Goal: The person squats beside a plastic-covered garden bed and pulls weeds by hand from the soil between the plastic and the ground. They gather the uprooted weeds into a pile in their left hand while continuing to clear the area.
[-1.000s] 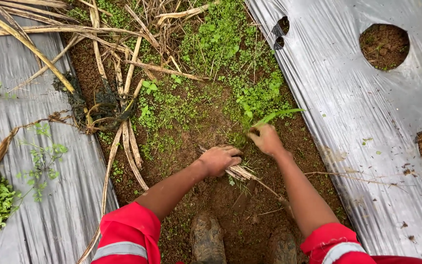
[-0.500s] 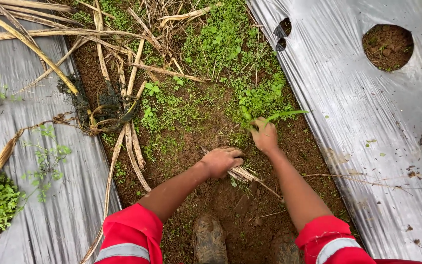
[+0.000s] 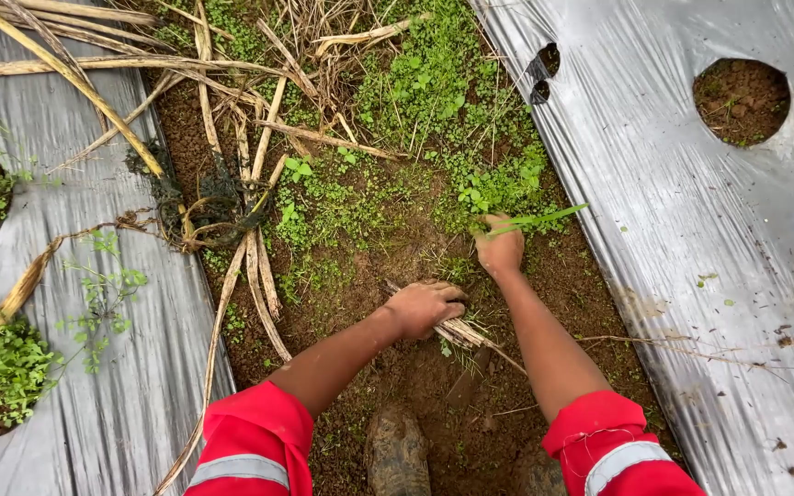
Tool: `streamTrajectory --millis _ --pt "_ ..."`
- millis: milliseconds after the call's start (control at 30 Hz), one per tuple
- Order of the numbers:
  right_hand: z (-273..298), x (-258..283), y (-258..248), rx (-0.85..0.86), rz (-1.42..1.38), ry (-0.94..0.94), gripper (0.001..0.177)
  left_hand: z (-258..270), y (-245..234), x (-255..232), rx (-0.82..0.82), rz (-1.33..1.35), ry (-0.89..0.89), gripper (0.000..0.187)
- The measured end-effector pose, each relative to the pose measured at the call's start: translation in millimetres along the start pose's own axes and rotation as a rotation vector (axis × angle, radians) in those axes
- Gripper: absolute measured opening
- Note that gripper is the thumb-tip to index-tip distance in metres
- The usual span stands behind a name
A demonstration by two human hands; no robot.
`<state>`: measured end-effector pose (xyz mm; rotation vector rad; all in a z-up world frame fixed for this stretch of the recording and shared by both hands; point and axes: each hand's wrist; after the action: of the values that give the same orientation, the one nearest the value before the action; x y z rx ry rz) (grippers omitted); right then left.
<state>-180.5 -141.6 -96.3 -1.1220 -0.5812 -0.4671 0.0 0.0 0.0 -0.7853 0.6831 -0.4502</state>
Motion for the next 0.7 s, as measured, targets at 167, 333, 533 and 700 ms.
streamTrajectory --millis 167,333,533,700 --pt "17 0 -11 0.109 0.064 -0.094 0.039 -11 15 8 -0.028 -0.020 0.019 0.067" --pt "81 71 -75 0.395 0.059 -0.140 0.041 -8 11 6 -0.016 -0.003 0.017 0.069" --pt "20 33 -28 0.101 -0.015 -0.105 0.053 -6 7 8 -0.018 -0.002 0.013 0.071" --pt "19 76 -13 0.028 0.236 -0.020 0.050 2 2 4 -0.013 -0.005 0.025 0.071"
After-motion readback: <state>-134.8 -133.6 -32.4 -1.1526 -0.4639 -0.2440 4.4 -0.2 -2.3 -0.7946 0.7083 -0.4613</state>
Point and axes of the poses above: each hand's wrist, its own z-axis away from the middle knuckle, its own y-axis out of the palm, x = y × z, and after that the axes turned 8 degrees about x, right-handed
